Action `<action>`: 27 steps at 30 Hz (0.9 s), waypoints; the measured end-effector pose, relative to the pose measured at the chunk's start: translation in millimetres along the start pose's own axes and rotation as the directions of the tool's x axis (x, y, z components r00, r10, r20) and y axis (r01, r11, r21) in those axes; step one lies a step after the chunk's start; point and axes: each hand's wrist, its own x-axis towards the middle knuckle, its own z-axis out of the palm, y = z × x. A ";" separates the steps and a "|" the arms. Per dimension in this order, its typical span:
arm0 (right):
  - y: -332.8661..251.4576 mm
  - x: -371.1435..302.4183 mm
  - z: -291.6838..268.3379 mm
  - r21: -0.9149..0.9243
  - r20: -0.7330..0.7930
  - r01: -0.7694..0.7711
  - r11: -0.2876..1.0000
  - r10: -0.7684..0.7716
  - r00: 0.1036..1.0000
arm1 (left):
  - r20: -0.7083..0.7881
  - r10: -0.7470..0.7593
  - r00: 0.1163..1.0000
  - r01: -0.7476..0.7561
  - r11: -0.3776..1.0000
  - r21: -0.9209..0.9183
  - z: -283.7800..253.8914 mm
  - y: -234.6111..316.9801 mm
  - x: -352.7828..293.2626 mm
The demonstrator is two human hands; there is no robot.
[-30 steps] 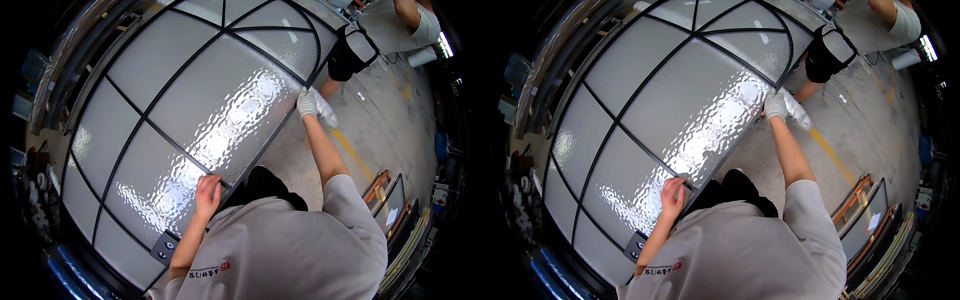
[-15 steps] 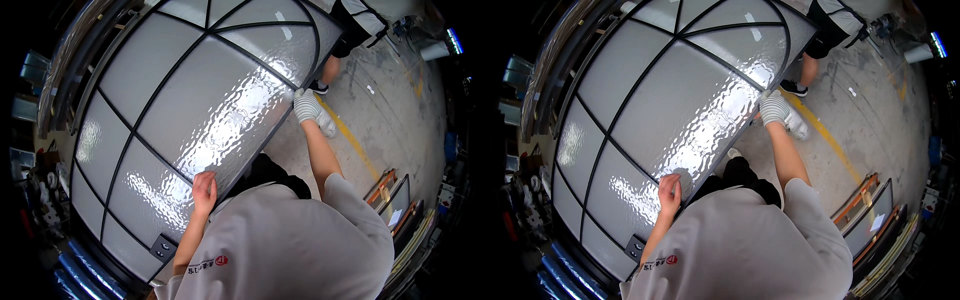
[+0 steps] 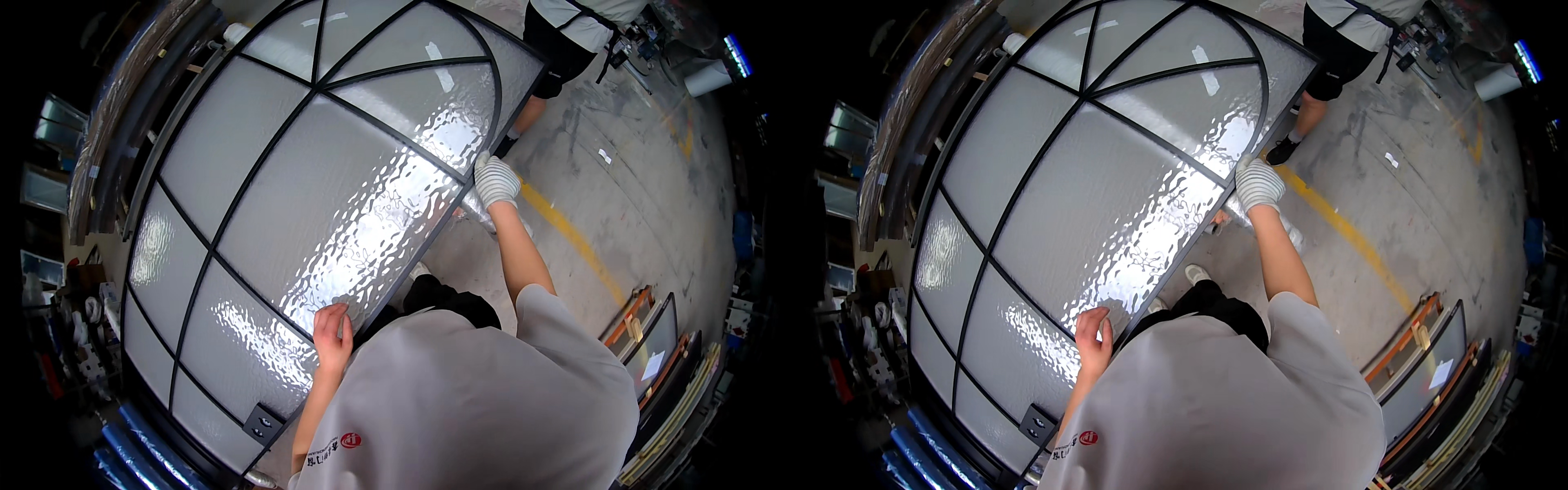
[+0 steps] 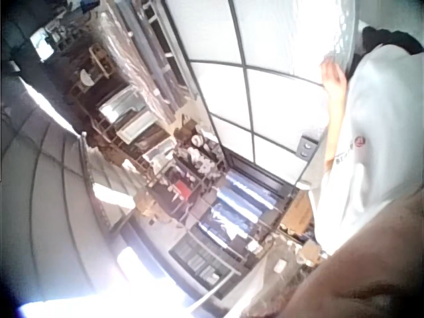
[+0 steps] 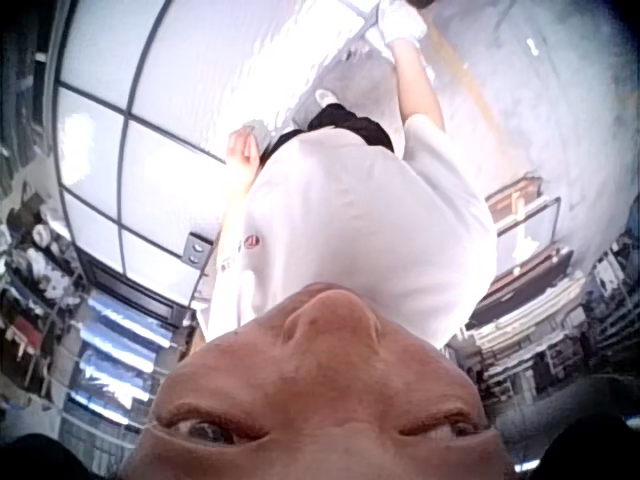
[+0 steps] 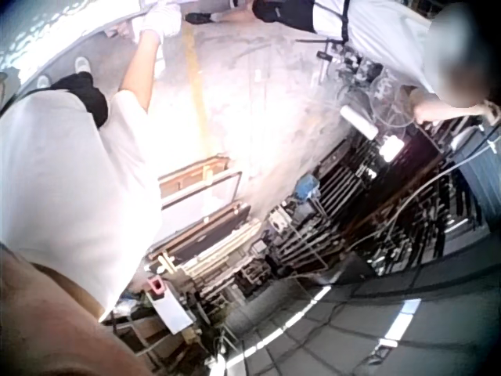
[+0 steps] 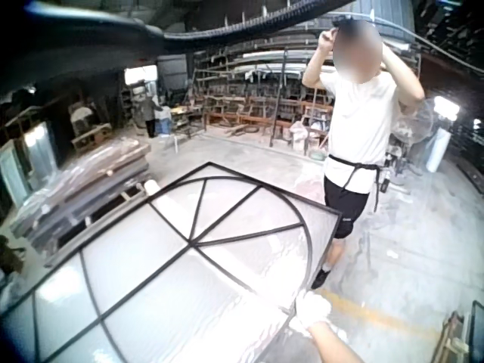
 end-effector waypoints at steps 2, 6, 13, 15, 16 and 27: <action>0.9 13.9 -5.9 0.012 0.002 -0.036 0.999 0.036 0.999 | 0.030 -0.034 0.999 0.035 0.999 -0.037 5.8 2.8 -5.0; 4.8 18.1 -7.2 0.070 0.042 -0.066 0.995 0.063 0.997 | 0.144 -0.087 0.986 0.110 0.981 -0.157 21.2 7.6 -8.5; 31.9 -16.1 50.6 0.462 0.160 0.062 0.885 -0.151 0.976 | 0.210 -0.084 0.974 0.134 0.962 -0.239 42.0 22.3 2.1; 31.2 -46.8 59.2 0.767 0.363 -0.167 0.620 -0.205 0.909 | 0.202 -0.082 0.976 0.132 0.960 -0.245 46.9 21.9 2.7; 20.7 -68.4 39.8 0.682 0.361 -0.092 0.725 -0.226 0.905 | 0.191 -0.087 0.978 0.134 0.959 -0.249 49.0 20.7 1.1; 5.4 -145.6 51.8 0.658 0.645 -0.109 0.745 -0.483 0.593 | 0.225 -0.217 0.950 0.274 0.924 -0.267 51.2 43.8 9.6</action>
